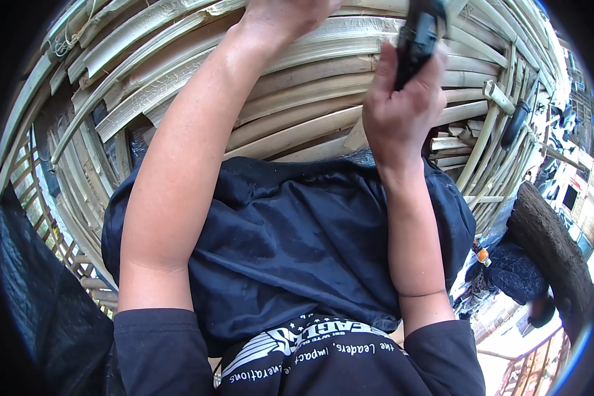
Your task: The person hammers a nail into a bamboo strip and then uses the hammer's claw to pry the nail back out.
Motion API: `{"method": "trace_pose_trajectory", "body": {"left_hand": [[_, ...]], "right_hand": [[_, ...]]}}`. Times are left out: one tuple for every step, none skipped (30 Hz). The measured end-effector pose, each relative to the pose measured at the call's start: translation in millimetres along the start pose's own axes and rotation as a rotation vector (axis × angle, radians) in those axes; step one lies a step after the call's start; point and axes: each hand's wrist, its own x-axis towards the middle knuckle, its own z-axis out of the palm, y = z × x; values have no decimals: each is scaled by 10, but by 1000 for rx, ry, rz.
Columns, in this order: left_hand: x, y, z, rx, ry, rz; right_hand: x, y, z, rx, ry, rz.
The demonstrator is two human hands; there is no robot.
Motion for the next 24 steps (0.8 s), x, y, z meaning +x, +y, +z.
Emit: {"method": "trace_pose_trajectory", "body": {"left_hand": [[-10,3,-10,27,26,1],[7,-12,-34,5,-8,-29],[29,-9,-30,6,-5,-26],[52,3,-17,-9,7,-1],[21,20,-6,-24,9,14],[-7,21,-15,-23,3,7],[-30,16,-29,2,10,-11],[-4,7,-33,24,27,-18],[8,9,-29,21,32,-14],[10,16,-23,-4,1,-42],[-5,30,-29,-23,-37,-76],[7,55,-7,-35,3,-31],[17,49,-22,-32,0,-34],[36,47,-39,-17,-17,-62],[45,49,-52,-2,-34,-91],[-1,-7,-33,33,2,-31],[4,4,-27,34,4,-28],[12,19,-15,4,26,0],[26,29,-6,-26,48,29],[57,19,11,-25,-13,-7],[29,13,6,-27,-14,-9],[-10,0,-12,6,-6,-21],[8,-22,-32,40,10,-24],[30,-27,-15,40,17,-18]], "right_hand": [[1,50,32,-55,-124,7],[-11,46,86,-67,-94,-8],[-17,39,50,-67,-90,-11],[-30,5,-29,-23,-14,-18],[-56,-40,-83,25,51,-15],[-48,-31,-38,37,101,-22],[-28,-68,-25,37,-1,49],[-8,3,31,13,-56,13],[15,50,77,-12,-110,-23],[-31,45,45,18,-71,6],[-66,-38,-41,30,-35,13],[-48,-22,-23,65,27,1],[-30,-9,-5,99,88,-10],[33,-75,-33,21,-40,85],[74,-21,11,-18,-137,38],[26,10,33,0,-105,19],[7,16,58,20,-70,-2],[5,16,44,21,-67,-5],[-1,-8,10,39,23,-11],[-21,-30,-22,56,107,-13],[-23,0,2,55,104,-12],[-17,58,55,15,-14,0],[42,61,94,-27,-123,5],[17,8,29,10,-83,28]]}}
